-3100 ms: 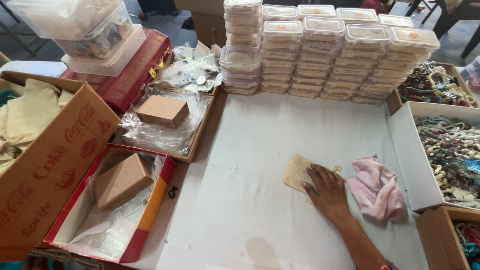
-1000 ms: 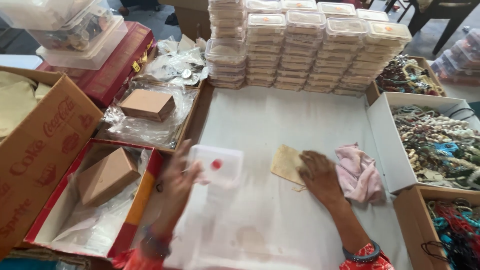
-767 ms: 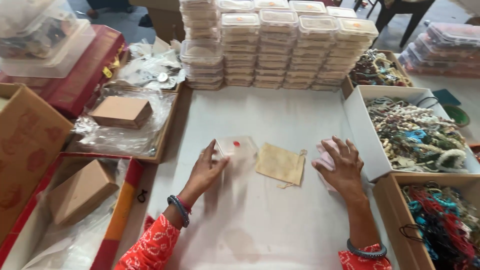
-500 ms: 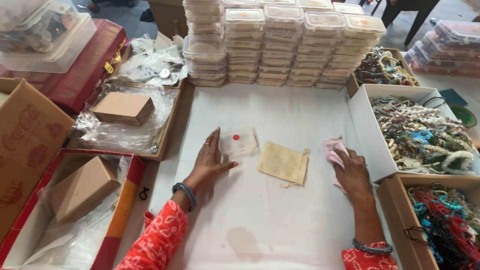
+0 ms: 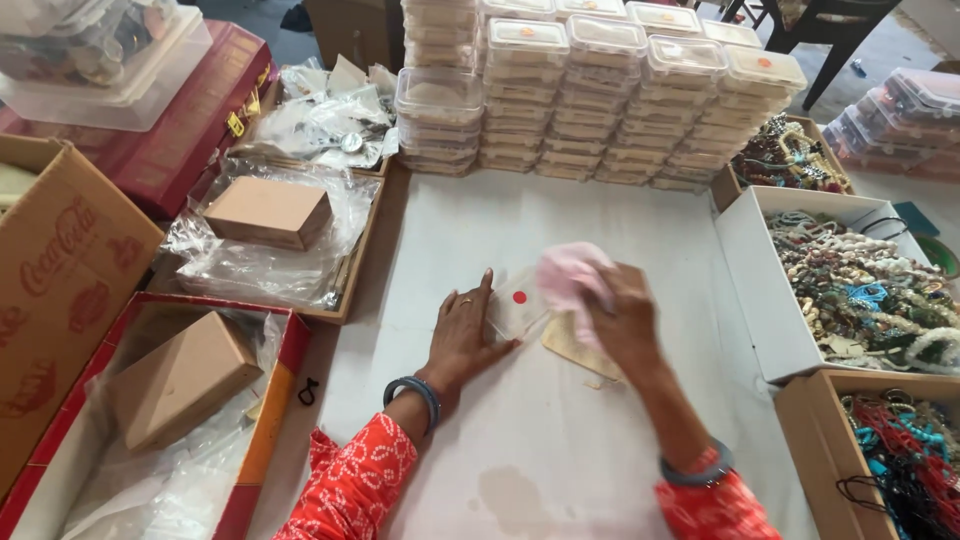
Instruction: The person cleans a blue beaded bracelet with a pink cloth on a white table. They then place the bracelet into a small plastic bag and wrap it in a beige pouch. Finally, they wipe a small plastic container with the cloth.
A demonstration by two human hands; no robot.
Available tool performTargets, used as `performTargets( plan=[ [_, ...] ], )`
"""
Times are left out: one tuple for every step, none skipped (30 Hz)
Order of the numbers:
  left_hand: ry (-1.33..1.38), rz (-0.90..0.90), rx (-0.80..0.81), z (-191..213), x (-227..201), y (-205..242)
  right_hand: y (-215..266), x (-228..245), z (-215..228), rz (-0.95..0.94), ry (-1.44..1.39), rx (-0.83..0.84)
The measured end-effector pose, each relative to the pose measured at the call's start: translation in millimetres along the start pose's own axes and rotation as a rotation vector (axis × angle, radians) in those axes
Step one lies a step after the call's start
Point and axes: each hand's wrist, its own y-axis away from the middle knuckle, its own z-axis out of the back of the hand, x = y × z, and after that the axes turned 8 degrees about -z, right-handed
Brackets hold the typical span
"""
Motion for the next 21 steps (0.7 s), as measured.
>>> performTargets(
  plan=[
    [0.022, -0.006, -0.002, 0, 0, 0, 1, 1, -25, 0.006, -0.044, 0.095],
    [0.041, -0.012, -0.003, 2, 1, 0, 3, 2, -50, 0.010, -0.090, 0.189],
    [0.044, -0.009, -0.005, 1, 2, 1, 11, 8, -66, 0.013, -0.088, 0.193],
    [0.050, -0.015, -0.004, 2, 3, 1, 20, 13, -82, 0.135, 0.083, 0.175],
    [0.055, -0.022, -0.002, 2, 4, 0, 28, 18, -99, 0.257, 0.254, 0.156],
    [0.057, -0.023, -0.007, -3, 11, -3, 34, 32, -92, 0.261, 0.256, 0.155],
    [0.027, -0.032, -0.021, -8, 18, -6, 41, 46, -86, 0.247, 0.156, 0.253],
    [0.007, -0.041, -0.021, -19, 22, -4, 56, 57, -77, 0.216, 0.060, 0.360],
    [0.018, -0.041, -0.011, -20, 22, -1, 59, 59, -73, 0.206, 0.066, 0.369],
    [0.017, -0.036, -0.010, -20, 22, -3, 56, 61, -69, 0.196, 0.048, 0.370],
    [0.015, -0.032, -0.010, -19, 22, -5, 53, 62, -65, 0.187, 0.029, 0.371],
    [0.019, -0.035, -0.007, -13, 16, -5, 45, 54, -69, 0.183, 0.032, 0.371],
    [0.043, -0.025, -0.004, -7, 10, -4, 37, 46, -73, 0.139, 0.074, 0.334],
    [0.064, -0.013, -0.006, 0, 6, -4, 28, 38, -78, 0.102, 0.115, 0.296],
    [0.065, -0.012, -0.007, 0, 5, -3, 25, 37, -74, 0.104, 0.115, 0.297],
    [0.064, -0.039, -0.031, 1, 5, -1, 22, 37, -71, 0.095, 0.087, 0.265],
    [0.063, -0.067, -0.054, 2, 5, 0, 20, 36, -68, 0.087, 0.059, 0.232],
    [0.060, -0.062, -0.056, 3, 4, 2, 30, 32, -75, 0.090, 0.055, 0.235],
    [0.075, -0.045, -0.031, 4, 3, 3, 40, 28, -81, 0.176, 0.129, 0.255],
    [0.090, -0.032, -0.009, 7, 1, 1, 47, 24, -87, 0.262, 0.206, 0.271],
    [0.087, -0.032, -0.012, -2, 9, 0, 50, 39, -78, 0.265, 0.204, 0.268]
  ],
)
